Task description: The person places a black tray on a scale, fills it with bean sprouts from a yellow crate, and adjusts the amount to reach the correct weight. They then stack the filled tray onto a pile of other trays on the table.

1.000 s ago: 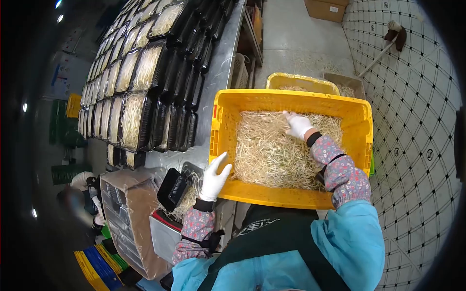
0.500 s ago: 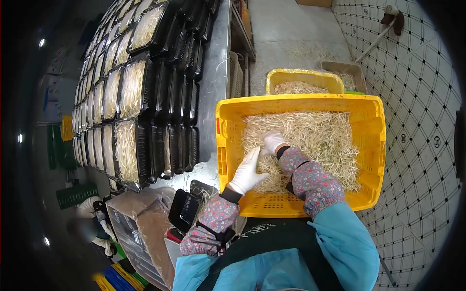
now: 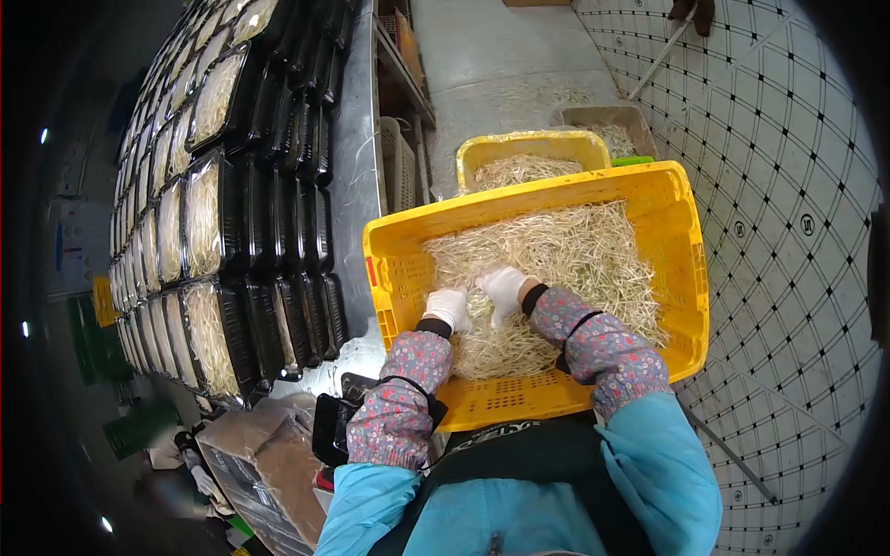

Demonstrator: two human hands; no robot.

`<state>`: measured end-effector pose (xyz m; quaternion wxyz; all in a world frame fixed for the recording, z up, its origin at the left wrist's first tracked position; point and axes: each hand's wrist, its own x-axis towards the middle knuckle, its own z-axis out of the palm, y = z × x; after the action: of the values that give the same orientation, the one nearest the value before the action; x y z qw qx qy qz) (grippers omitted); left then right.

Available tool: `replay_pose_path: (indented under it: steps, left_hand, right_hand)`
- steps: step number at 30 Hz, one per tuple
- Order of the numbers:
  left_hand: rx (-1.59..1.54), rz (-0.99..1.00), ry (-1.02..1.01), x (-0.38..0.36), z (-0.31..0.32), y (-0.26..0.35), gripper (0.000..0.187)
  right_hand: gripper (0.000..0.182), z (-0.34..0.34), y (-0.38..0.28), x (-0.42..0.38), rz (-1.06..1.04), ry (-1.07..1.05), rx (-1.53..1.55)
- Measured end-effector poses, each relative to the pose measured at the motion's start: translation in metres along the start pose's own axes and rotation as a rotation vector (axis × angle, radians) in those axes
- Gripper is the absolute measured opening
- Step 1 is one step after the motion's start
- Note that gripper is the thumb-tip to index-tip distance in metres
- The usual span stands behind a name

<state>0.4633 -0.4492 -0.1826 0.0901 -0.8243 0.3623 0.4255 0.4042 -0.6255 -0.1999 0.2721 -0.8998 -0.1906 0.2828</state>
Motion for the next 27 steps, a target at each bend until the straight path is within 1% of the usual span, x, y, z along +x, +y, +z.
replay_pose_path:
  steps: [1,2,4,5,8,9,10,12,13,14,15,16,18,19,20,21,22,24,26,27]
  left_hand:
    - [0.036,-0.015,0.103,-0.002,0.005,0.004,0.058]
    - [0.044,-0.007,0.104,-0.002,0.009,0.007,0.058]
    - [-0.014,-0.109,0.129,-0.007,0.008,0.012,0.049]
    - [-0.022,-0.098,0.168,-0.011,0.007,0.012,0.043]
    - [-0.035,-0.088,0.209,-0.040,-0.029,0.022,0.042]
    - [-0.041,-0.071,0.277,-0.047,-0.035,0.021,0.042]
    - [-0.031,-0.054,0.306,-0.067,-0.056,0.028,0.042]
    - [-0.045,0.012,0.421,-0.103,-0.090,0.038,0.041]
    - [-0.038,0.047,0.462,-0.118,-0.103,0.041,0.041]
    - [-0.085,0.066,0.465,-0.134,-0.122,0.051,0.044]
    - [-0.100,0.107,0.499,-0.144,-0.134,0.058,0.043]
    - [-0.113,0.147,0.537,-0.151,-0.144,0.065,0.042]
    - [-0.100,0.162,0.629,-0.152,-0.158,0.089,0.044]
    - [-0.072,0.146,0.645,-0.136,-0.150,0.093,0.043]
    - [-0.071,0.141,0.652,-0.117,-0.137,0.099,0.043]
    - [-0.030,0.124,0.701,-0.096,-0.121,0.105,0.049]
    - [0.009,0.108,0.749,-0.074,-0.102,0.111,0.056]
    - [0.007,0.113,0.651,-0.041,-0.041,0.125,0.073]
    - [0.182,0.238,0.329,-0.039,0.030,0.133,0.088]
    - [0.203,0.306,0.299,-0.063,0.037,0.143,0.085]
  right_hand:
    - [0.077,0.000,0.002,0.002,0.071,-0.056,-0.001]
    - [0.077,0.006,0.005,0.004,0.079,-0.048,0.001]
    - [0.075,0.014,0.004,0.006,0.051,0.024,0.044]
    - [0.071,0.017,0.005,0.004,0.088,0.022,0.017]
    - [0.069,0.000,-0.001,-0.006,0.127,0.033,0.079]
    - [0.069,-0.011,-0.006,-0.015,0.086,0.080,0.061]
    - [0.069,-0.028,-0.015,-0.026,0.087,0.080,0.061]
    - [0.064,-0.072,-0.041,-0.057,0.030,0.195,0.061]
    - [0.064,-0.092,-0.050,-0.072,0.021,0.187,0.064]
    - [0.059,-0.110,-0.058,-0.086,0.004,0.228,0.041]
    - [0.054,-0.127,-0.065,-0.098,-0.015,0.269,0.018]
    - [0.055,-0.138,-0.067,-0.112,-0.021,0.312,-0.023]
    - [0.048,-0.161,-0.069,-0.136,0.056,0.304,-0.078]
    - [0.048,-0.157,-0.063,-0.142,0.046,0.305,-0.083]
    - [0.051,-0.149,-0.053,-0.146,0.104,0.339,-0.157]
    - [0.054,-0.139,-0.041,-0.150,0.166,0.373,-0.230]
    - [0.054,-0.118,-0.026,-0.153,0.165,0.371,-0.234]
    - [0.080,-0.054,0.004,-0.163,0.143,0.412,-0.282]
    - [0.101,0.006,0.018,-0.191,0.089,-0.005,-0.198]
    - [0.099,0.038,0.017,-0.214,0.048,-0.021,-0.263]
